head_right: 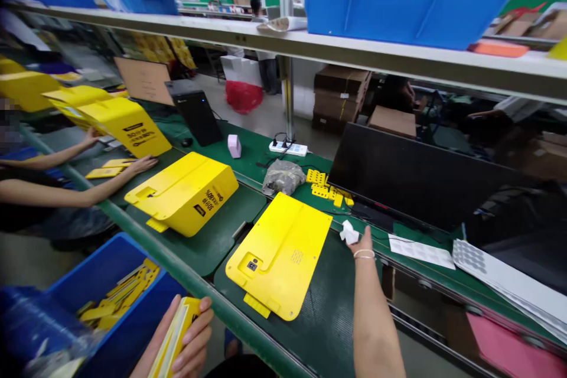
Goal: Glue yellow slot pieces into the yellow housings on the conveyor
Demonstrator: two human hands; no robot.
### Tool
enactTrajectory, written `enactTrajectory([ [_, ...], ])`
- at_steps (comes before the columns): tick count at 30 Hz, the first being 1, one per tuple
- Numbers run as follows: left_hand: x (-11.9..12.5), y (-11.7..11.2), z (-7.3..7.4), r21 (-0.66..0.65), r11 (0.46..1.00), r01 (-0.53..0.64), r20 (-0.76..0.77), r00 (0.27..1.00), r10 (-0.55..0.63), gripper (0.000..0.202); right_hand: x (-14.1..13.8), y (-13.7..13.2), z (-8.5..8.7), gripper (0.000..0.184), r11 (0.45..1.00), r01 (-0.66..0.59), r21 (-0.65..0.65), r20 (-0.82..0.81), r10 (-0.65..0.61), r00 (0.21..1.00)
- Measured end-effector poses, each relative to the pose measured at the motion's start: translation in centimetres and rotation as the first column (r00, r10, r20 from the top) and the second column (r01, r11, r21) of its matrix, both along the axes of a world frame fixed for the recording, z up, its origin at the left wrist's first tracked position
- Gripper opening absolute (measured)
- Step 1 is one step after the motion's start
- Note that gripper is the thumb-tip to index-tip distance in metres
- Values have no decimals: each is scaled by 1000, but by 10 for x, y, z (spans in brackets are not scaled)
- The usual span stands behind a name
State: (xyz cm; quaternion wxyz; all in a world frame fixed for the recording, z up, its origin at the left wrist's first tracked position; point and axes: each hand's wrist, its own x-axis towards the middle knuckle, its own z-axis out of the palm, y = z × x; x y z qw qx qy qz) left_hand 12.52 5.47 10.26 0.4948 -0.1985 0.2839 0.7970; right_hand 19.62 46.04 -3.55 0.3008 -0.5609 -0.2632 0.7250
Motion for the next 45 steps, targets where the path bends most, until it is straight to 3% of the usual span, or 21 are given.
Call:
enactTrajectory([
  [3, 1, 4, -6, -10, 1000, -25, -24, 999, 25, 33, -5, 16, 9, 28, 996, 62, 62, 74, -66, 995],
  [6, 1, 9, -14, -42, 998, -56, -59, 997, 53, 34, 6, -6, 19, 24, 984, 65, 164, 43, -73, 996],
  [8, 0, 13, -20, -83, 995, -53, -80, 996, 47, 32, 21, -47, 28, 20, 975, 18, 222, -20, -14, 1000],
  [10, 1, 18, -28, -128, 991, -39, -81, 996, 29, 27, 38, -104, 38, 4, 959, -70, 273, -64, 91, 994],
  [12, 3, 23, -37, -171, 985, -12, -85, 996, -3, 23, 54, -170, 46, 14, 936, -194, 295, -55, 219, 974],
  [15, 8, 33, -49, -226, 973, 47, -104, 992, -72, 21, 66, -256, 53, 17, 851, -436, 292, -18, 461, 887],
  [18, 18, 43, -60, -225, 969, 97, -100, 987, -122, 16, 67, -299, 53, 32, 752, -588, 298, 24, 610, 792],
  [21, 27, 46, -71, -204, 968, 149, -105, 979, -173, 16, 66, -305, 44, 37, 708, -621, 335, 78, 636, 768],
  [26, 28, 29, -102, -328, 933, 147, -129, 972, -198, 15, 67, -301, 7, 38, 731, -646, 223, -17, 665, 747],
  [32, 15, -30, -166, -561, 828, 3, -128, 988, -90, 14, 55, -323, -56, 44, 712, -702, -23, -41, 701, 712],
  [36, 18, -66, -199, -650, 759, -39, -61, 998, -1, 13, 41, -331, -95, 19, 690, -699, -188, -42, 706, 707],
  [40, 27, -78, -212, -623, 782, -23, 2, 999, 32, 13, 33, -329, -121, 11, 715, -645, -270, -48, 658, 751],
  [45, 29, -66, -215, -524, 852, 3, 21, 1000, 9, 12, 29, -325, -135, 6, 764, -570, -302, -66, 579, 812],
])
